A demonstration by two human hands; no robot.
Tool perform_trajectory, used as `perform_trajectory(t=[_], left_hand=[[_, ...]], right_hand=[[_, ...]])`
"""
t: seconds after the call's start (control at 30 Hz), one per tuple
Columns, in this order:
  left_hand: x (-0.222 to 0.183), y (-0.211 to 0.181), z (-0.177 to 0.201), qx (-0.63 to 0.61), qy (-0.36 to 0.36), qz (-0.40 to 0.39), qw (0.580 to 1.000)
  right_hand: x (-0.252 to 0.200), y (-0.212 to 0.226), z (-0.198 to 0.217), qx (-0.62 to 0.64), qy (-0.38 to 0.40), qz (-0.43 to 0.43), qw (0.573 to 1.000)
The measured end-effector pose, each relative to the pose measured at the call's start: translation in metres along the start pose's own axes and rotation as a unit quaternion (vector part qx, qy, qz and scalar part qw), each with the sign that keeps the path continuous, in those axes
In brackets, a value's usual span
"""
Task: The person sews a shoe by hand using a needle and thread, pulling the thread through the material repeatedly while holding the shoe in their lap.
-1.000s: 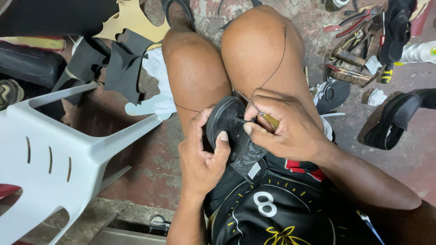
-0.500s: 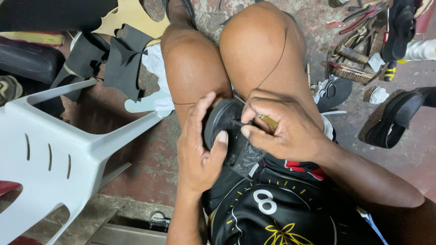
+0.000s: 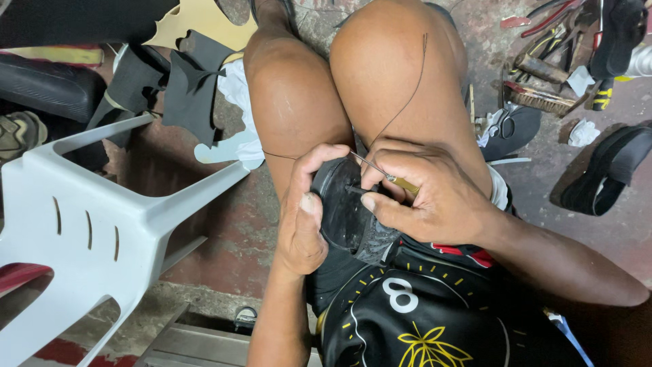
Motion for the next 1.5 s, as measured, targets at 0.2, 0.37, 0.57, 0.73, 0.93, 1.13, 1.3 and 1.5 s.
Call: perform_trajectory(t=[0.2,0.37,0.57,0.73,0.93,1.13,1.3,1.5], left_hand=[[-0.002,0.001,-0.001,0.004,-0.011,0.005,1.0],[-0.003,0.0,-0.001,0.007,-0.019,-0.002,1.0],[-0.001,-0.004,0.001,0.048,-0.012,-0.015,0.999],[-0.005,-0.005,-0.002,0.025,-0.028,-0.013,0.999],[-0.01,0.004,-0.002,-0.04,-0.05,-0.017,0.998],[-0.017,0.011,0.002,-0.066,-0.094,0.017,0.993],[-0.014,0.007,-0.001,-0.071,-0.089,0.018,0.993],[-0.012,0.002,0.001,-0.024,-0.1,0.02,0.994]], right_hand=[[-0.002,-0.004,0.001,0.011,0.003,-0.001,1.0],[-0.002,0.0,0.0,0.013,0.005,0.026,1.0],[-0.002,-0.005,0.001,-0.004,-0.013,0.0,1.0],[-0.001,0.002,0.002,0.011,0.01,0.042,0.999],[0.003,-0.004,0.0,-0.045,0.02,-0.044,0.998],[-0.012,0.035,0.021,-0.093,-0.066,0.039,0.993],[-0.032,0.058,0.011,-0.179,-0.061,0.086,0.978],[-0.031,0.062,-0.005,-0.248,-0.011,0.102,0.963]])
Point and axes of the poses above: each hand's wrist, its own x-axis towards the middle knuckle, its own z-axis out of the back of the hand, y = z × x, the point moved 10 cm from there along x, towards the middle knuckle, and after that the axes turned 14 degrees about x, right-handed, at the moved point
